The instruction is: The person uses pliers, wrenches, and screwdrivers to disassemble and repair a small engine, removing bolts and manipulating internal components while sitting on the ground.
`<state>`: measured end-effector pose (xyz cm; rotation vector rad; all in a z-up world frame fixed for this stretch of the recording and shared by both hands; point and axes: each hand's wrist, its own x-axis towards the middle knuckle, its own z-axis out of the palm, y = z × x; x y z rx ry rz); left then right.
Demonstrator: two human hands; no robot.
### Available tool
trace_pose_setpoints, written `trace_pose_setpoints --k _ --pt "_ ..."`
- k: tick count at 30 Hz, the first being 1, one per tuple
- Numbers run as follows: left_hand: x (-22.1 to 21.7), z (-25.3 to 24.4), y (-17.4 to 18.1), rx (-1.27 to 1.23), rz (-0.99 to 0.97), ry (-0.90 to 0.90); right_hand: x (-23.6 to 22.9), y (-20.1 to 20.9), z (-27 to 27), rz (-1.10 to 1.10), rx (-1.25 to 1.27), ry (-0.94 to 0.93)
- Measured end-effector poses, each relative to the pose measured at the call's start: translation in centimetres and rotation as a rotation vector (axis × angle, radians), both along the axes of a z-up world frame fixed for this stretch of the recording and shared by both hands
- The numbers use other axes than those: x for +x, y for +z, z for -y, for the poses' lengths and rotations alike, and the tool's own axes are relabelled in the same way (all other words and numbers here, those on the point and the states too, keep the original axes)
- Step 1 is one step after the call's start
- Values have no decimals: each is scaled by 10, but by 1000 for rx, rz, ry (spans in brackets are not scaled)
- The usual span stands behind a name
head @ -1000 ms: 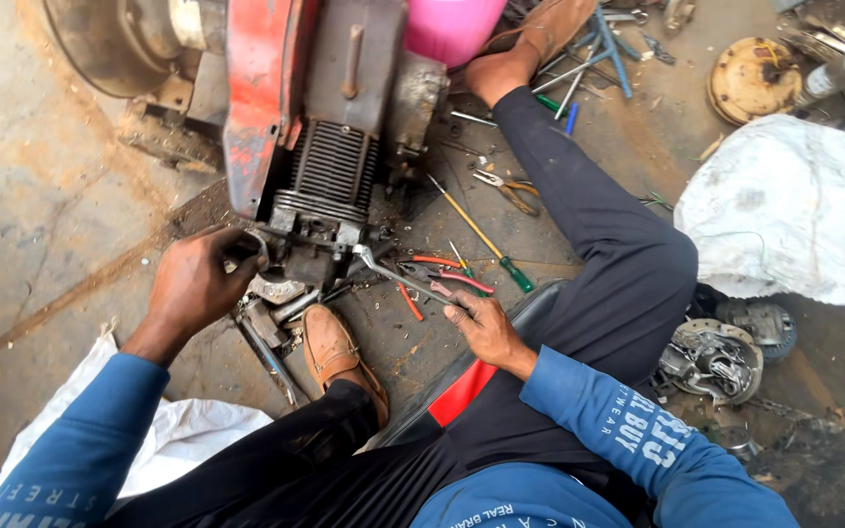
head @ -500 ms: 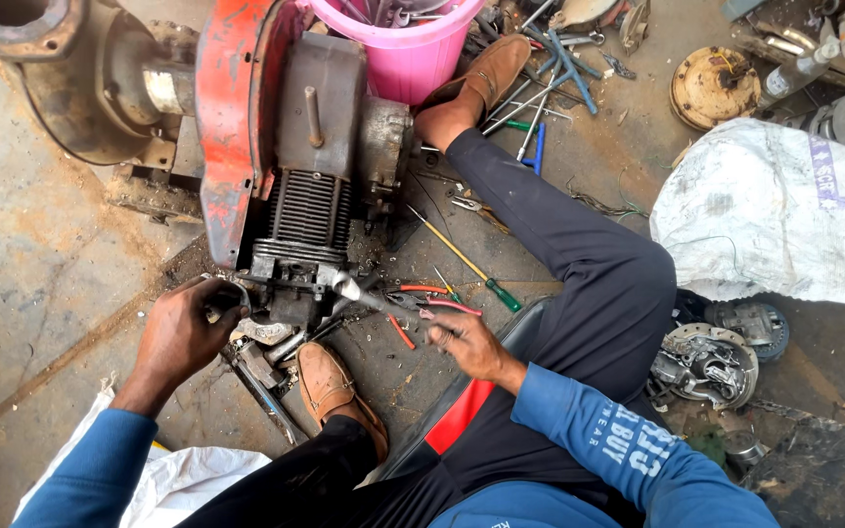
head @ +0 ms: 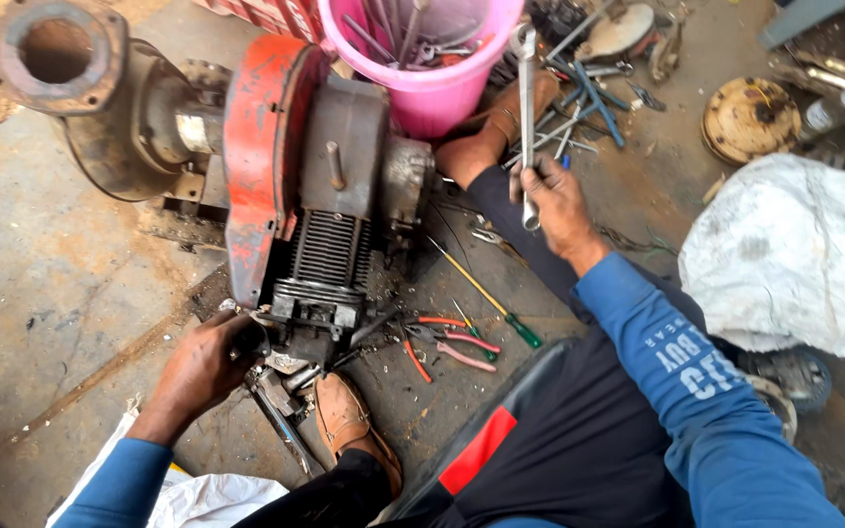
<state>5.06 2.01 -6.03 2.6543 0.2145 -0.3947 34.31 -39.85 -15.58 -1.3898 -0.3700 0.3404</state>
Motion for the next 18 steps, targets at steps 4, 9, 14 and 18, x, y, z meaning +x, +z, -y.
trace_pose_setpoints --k 4,9,14,18 --pt "6 -2 -3 30 -24 -16 88 4 -19 674 -377 -144" --pt "11 -3 -8 52 -97 -9 182 12 -68 740 -648 -164" --pt "14 -15 -22 -19 78 -151 190 -1 -74 1059 -782 -128" --pt "27 -20 -25 80 -208 -76 164 -27 -65 1031 -710 -241"
